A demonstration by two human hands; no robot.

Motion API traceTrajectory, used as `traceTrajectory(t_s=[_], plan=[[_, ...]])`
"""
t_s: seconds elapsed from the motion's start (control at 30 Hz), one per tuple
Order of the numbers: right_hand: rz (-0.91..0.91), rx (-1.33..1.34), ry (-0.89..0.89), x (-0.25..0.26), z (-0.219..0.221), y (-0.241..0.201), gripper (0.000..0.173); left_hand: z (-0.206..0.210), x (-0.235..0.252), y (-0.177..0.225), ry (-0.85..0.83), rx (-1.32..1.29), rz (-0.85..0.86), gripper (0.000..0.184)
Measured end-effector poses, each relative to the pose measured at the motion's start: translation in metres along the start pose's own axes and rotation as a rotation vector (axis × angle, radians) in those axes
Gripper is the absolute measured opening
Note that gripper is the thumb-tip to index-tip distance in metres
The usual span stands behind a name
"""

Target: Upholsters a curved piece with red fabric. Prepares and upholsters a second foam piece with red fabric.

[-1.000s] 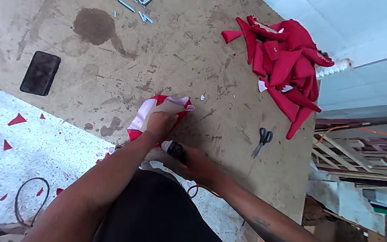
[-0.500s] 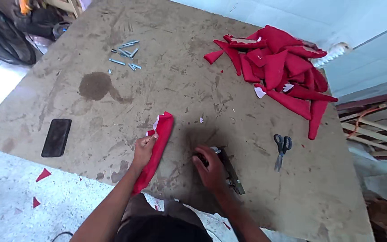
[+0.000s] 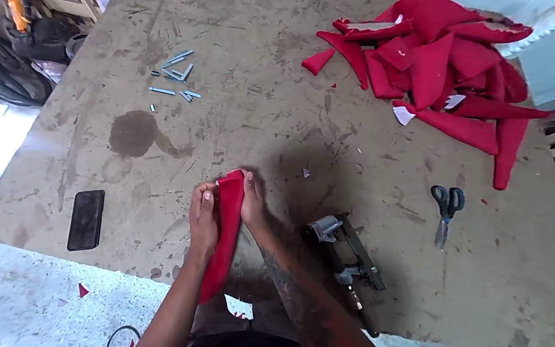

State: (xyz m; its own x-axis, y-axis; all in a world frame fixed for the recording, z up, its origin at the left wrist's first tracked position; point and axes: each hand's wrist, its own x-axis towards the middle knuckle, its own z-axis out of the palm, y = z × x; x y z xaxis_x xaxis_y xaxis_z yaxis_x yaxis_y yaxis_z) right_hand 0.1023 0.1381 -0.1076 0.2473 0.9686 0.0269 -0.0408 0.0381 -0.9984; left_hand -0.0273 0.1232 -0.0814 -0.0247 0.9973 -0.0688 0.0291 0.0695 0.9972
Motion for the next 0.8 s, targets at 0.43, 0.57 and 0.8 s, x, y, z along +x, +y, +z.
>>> traceTrajectory(t_s=[0.43, 0.57, 0.8], plan=[[0.018, 0.142, -0.011, -0.007, -0.014, -0.005, 0.082, 0.06, 0.047, -0.013, -0.1, 0.067, -0.029, 0.058], [0.193, 0.322, 0.057, -0.018, -0.051, -0.01, 0.086, 0.099, 0.035, -0.029, -0.106, 0.469, 0.107, 0.057], [0.343, 0.114, 0.091, -0.064, -0.14, -0.038, 0.088, 0.16, 0.021, -0.055, -0.207, 1.141, 0.142, 0.055]])
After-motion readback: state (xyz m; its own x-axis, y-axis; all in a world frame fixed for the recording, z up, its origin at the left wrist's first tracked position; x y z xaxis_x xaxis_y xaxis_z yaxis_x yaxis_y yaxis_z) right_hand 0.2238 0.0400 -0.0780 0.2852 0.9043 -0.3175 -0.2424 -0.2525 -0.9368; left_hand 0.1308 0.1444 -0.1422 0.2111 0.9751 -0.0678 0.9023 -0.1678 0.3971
